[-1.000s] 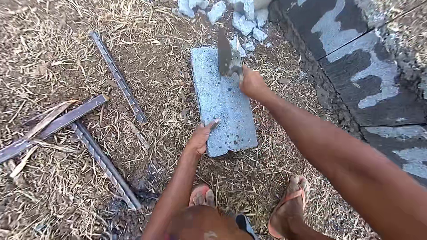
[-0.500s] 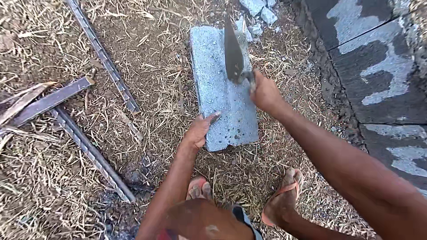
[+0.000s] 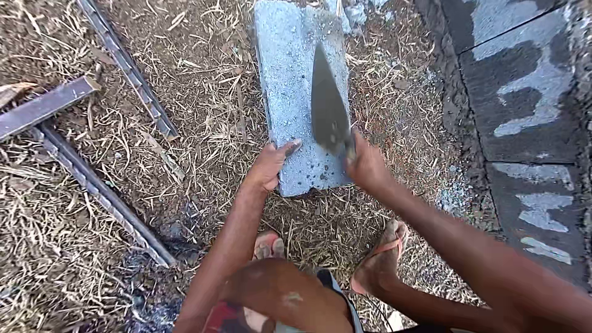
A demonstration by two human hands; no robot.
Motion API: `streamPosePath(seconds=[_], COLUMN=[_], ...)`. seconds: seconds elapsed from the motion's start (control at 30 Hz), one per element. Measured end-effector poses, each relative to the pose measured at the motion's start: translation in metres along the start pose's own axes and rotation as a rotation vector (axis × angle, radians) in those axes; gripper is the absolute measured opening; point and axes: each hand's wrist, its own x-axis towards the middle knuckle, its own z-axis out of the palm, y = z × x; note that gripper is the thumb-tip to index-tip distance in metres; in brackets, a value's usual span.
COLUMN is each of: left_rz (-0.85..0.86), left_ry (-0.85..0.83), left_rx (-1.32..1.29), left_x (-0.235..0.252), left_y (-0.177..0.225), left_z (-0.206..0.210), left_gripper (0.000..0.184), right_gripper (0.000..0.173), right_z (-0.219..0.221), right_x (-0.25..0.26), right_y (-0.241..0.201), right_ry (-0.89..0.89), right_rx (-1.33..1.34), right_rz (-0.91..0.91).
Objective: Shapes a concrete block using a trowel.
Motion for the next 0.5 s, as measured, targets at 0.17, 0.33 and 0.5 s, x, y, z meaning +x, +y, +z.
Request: streamPosePath(seconds=[0.17, 0.33, 0.5], left_rz=[0.009, 0.020, 0.014], left_ry=[0.007, -0.020, -0.030], left_rx=[-0.004, -0.033, -0.043], left_x=[0.000, 0.000, 0.003], left_y=[0.002, -0.001, 0.000], left_z=[0.004, 0.000, 0.001], left_gripper=[0.035, 0.035, 0.035], right_gripper=[0.030, 0.038, 0.038], right_z=[-0.007, -0.028, -0.013], right_x=[-0.032, -0.007, -0.020], right_y=[0.001, -0.009, 0.001], right_ry=[-0.209, 0.036, -0.017], right_rx=[-0.132, -0.017, -0.018], right_rz=[-0.016, -0.054, 0.017])
